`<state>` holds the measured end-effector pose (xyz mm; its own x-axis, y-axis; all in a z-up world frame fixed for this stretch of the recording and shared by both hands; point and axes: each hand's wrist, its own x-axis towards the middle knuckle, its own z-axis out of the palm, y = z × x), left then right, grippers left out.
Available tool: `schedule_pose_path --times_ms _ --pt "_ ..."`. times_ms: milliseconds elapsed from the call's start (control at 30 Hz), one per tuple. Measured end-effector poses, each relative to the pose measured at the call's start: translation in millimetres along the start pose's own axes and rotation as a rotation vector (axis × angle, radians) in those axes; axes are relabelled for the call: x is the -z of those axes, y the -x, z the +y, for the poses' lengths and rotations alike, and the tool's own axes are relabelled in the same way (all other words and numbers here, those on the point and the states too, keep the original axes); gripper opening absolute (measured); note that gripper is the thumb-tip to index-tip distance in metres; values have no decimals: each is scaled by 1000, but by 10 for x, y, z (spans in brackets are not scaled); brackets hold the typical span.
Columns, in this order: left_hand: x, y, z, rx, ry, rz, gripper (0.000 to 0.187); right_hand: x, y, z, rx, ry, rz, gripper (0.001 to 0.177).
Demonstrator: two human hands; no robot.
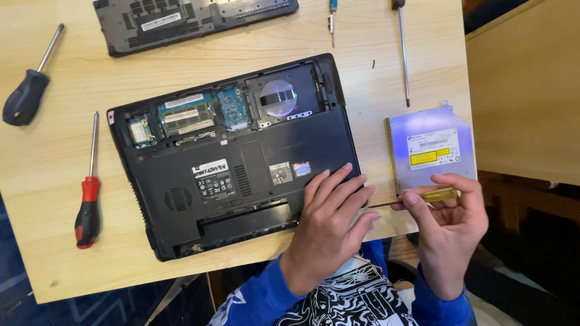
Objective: The person removes the laptop battery, then uses a screwdriver to unscrew and remove the bottom cover. They open the laptop, inspect the keyboard area, and then reattach the bottom cover, securing it with screws.
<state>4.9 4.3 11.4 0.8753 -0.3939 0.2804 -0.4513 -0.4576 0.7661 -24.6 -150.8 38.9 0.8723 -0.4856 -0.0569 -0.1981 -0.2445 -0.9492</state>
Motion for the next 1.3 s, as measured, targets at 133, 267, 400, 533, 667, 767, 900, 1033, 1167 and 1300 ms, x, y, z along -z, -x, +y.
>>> schedule_pose_path --times_ms 133,267,400,533,667,767,900,1033,1167,1300 --pt "63 -51 40 -39 138 38 16 -95 4 -161 107 -20 -76 33" --pt "232 -47 -13 29 95 127 13 -132 -115 -118 177 -28 -154 33" --pt "596 166 -279 94 111 271 16 -123 -485 24 181 130 -91 32" --pt "1343 378 -521 291 -186 535 16 -164 -1157 185 125 314 -361 46" --pt "1940 618 -872 401 -437 598 15 -463 -1433 -45 208 504 -441 49" --pt "2158 661 -864 397 -578 514 19 -601 -1485 -172 282 673 -444 54" --pt "2028 16 -677 199 -464 384 15 -469 -1361 -443 171 421 -392 46" --pt "1552 -714 -457 -125 -321 49 22 -293 -1008 -348 214 15 -243 27" --pt "602 -815 -9 -161 17 -199 66 -182 -552 -392 197 -36 -92 23" --pt "188 -599 82 10 320 -149 63 -56 -567 -399 132 102 -167 33"
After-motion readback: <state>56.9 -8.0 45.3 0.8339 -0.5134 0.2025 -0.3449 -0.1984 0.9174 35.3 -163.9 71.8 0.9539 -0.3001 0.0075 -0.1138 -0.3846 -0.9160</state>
